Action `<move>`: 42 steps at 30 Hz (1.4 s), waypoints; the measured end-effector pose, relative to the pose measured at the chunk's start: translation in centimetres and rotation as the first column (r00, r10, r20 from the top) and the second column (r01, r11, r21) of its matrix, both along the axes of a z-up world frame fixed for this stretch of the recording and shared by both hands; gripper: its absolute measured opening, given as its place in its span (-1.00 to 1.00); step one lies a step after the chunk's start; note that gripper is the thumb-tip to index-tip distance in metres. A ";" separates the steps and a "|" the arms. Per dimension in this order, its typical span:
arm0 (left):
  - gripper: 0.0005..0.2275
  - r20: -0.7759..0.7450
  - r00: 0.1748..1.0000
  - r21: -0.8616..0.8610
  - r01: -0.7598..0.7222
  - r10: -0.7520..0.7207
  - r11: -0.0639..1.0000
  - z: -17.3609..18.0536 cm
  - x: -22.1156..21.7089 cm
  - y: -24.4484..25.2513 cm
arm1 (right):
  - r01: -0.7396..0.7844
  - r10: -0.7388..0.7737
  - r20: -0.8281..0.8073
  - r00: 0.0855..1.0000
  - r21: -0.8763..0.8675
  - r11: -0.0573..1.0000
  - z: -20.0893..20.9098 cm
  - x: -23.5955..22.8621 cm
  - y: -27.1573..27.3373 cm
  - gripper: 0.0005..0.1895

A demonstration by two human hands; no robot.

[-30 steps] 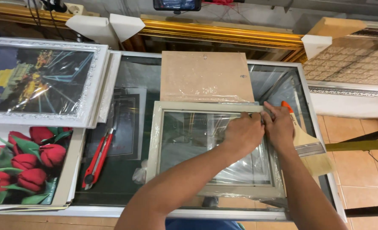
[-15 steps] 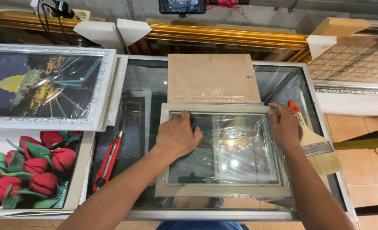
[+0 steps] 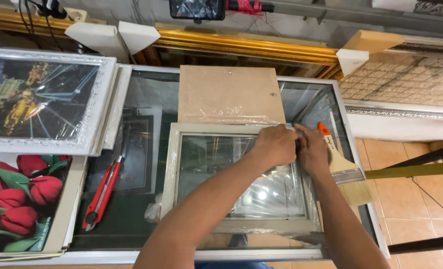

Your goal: Cleaning and dusting a picture frame using a cloth and a brush.

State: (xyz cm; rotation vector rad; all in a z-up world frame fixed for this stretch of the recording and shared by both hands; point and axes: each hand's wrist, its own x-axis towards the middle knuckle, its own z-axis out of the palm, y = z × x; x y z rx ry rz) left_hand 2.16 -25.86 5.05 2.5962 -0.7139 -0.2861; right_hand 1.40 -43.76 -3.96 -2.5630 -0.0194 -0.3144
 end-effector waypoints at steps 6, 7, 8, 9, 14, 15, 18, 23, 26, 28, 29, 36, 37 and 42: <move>-0.71 0.010 0.997 0.074 0.075 -0.076 0.994 0.7 -2.5 1.3 | 0.040 -0.040 0.002 0.999 -0.023 0.999 -1.0 0.3 -0.2 -0.64; -0.71 0.010 0.997 0.077 0.075 -0.076 0.994 1.6 -3.9 2.0 | 0.040 -0.040 0.001 0.999 -0.020 0.999 -0.9 0.4 -0.3 -0.64; -0.69 -0.052 0.987 0.042 0.156 -0.154 0.987 2.3 -5.6 2.9 | 0.044 -0.044 0.002 0.999 -0.076 0.996 -1.0 0.4 -0.3 -0.62; -0.67 -0.111 0.966 0.002 0.234 -0.232 0.972 3.1 -7.3 3.7 | 0.048 -0.048 0.003 0.999 -0.132 0.990 -1.1 0.3 -0.2 -0.58; -0.73 -0.178 0.897 0.024 0.414 -0.403 0.910 1.4 -10.4 9.2 | 0.023 -0.027 -0.025 0.999 -0.125 0.992 1.2 -1.1 0.9 -0.54; -0.75 -0.150 0.876 0.103 0.474 -0.458 0.874 0.7 -10.3 10.4 | 0.022 -0.029 -0.053 0.998 -0.128 0.992 1.6 -1.3 0.9 -0.53; -0.68 -0.200 0.861 0.269 0.507 -0.468 0.819 3.6 -10.9 17.5 | 0.029 -0.039 -0.079 0.996 -0.126 0.992 1.5 -1.3 0.8 -0.51; -0.63 -0.199 0.902 0.268 0.425 -0.382 0.864 3.5 -11.6 24.8 | 0.047 -0.054 -0.071 0.996 -0.099 0.994 1.2 -0.8 0.9 -0.53; -0.63 -0.078 0.905 0.206 0.426 -0.419 0.881 -0.2 -11.5 23.7 | 0.065 -0.068 -0.047 0.997 -0.063 0.996 1.4 -1.1 1.4 -0.59; -0.64 0.023 0.899 0.195 0.425 -0.437 0.884 -2.0 -10.8 21.4 | 0.064 -0.065 -0.021 0.998 -0.033 0.997 1.2 -1.1 1.4 -0.62; -0.69 0.091 0.887 0.158 0.437 -0.454 0.886 -2.1 -10.5 19.9 | 0.064 -0.065 -0.011 0.998 -0.051 0.997 1.0 -1.0 1.2 -0.62; -0.80 0.198 0.869 0.043 0.454 -0.453 0.890 -4.1 -8.1 5.8 | 0.077 -0.076 0.003 0.997 -0.048 0.996 1.1 -0.8 1.6 -0.65; -0.80 0.197 0.870 0.039 0.454 -0.452 0.890 -2.9 -8.6 5.1 | 0.077 -0.077 0.001 0.997 -0.051 0.996 1.3 -1.0 1.6 -0.65; -0.78 0.118 0.968 -0.051 0.228 -0.220 0.972 -0.9 -10.2 4.8 | 0.079 -0.079 0.006 0.997 -0.040 0.996 1.9 -1.3 1.9 -0.66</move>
